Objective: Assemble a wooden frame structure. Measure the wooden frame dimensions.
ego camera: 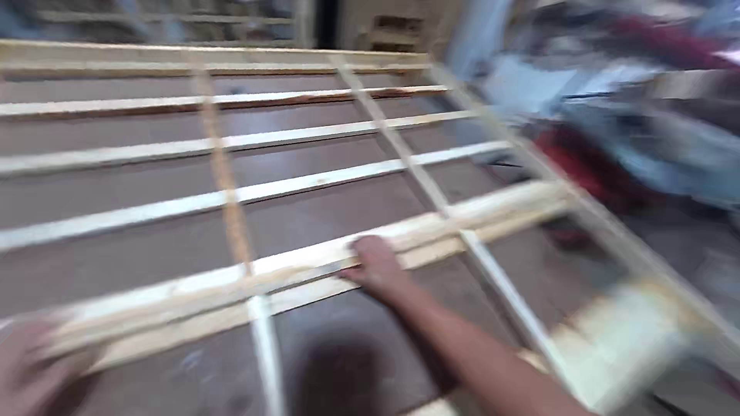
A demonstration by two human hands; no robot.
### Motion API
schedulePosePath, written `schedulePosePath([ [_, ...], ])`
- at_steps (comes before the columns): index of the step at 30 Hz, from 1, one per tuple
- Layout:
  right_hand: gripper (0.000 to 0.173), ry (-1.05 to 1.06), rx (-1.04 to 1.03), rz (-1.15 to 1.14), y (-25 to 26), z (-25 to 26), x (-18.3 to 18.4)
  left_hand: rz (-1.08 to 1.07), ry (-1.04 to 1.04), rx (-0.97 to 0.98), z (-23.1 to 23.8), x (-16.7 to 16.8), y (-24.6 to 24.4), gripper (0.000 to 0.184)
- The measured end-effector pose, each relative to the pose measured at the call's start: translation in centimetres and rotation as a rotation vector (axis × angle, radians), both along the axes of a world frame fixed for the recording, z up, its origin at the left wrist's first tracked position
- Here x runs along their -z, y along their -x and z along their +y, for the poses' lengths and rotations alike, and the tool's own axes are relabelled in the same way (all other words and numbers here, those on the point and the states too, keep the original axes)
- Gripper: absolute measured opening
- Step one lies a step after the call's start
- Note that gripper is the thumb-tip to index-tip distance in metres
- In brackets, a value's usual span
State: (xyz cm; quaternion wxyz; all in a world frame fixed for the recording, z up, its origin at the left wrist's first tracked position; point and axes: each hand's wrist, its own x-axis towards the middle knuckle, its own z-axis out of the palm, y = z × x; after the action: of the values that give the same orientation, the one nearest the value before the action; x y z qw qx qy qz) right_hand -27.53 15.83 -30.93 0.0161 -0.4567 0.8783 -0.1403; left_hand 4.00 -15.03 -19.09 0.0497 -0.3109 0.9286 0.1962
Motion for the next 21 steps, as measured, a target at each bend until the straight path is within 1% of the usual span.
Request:
schedulePosePath([
  [1,0.060,-0.008,-0.004,0.010,-0.2,-0.2,0.1,0.133,0.168,0.117,-4.6,5.9,-3.6,0.074],
  [2,0.065,-0.003,-0.032,0.056,0.0,-0.5,0.9,0.170,0.261,0.057,-7.3,9.5,-6.5,0.083],
  [3,0.071,0.003,-0.065,0.111,0.5,-0.7,2.0,0.159,0.305,-0.034,-8.6,11.3,-7.8,0.086],
  [4,0.078,-0.001,-0.081,0.142,1.4,-0.7,3.3,0.135,0.338,-0.098,-9.4,12.2,-8.3,0.083],
  [5,0.083,-0.014,-0.093,0.144,2.3,-0.6,4.1,0.100,0.374,-0.119,-10.1,12.7,-8.2,0.082],
  [7,0.087,-0.045,-0.119,0.128,3.3,-0.2,4.7,0.073,0.438,-0.084,-10.8,13.6,-8.0,0.082],
  [11,0.087,-0.052,-0.126,0.153,3.2,0.2,4.6,0.181,0.596,0.000,-10.9,15.3,-8.2,0.081],
  [14,0.083,-0.042,-0.125,0.170,3.4,0.0,4.9,0.197,0.640,0.007,-11.2,15.5,-8.2,0.081],
  [21,0.088,0.005,-0.134,0.235,3.5,0.5,5.4,0.219,0.661,0.015,-11.1,15.9,-8.2,0.083],
])
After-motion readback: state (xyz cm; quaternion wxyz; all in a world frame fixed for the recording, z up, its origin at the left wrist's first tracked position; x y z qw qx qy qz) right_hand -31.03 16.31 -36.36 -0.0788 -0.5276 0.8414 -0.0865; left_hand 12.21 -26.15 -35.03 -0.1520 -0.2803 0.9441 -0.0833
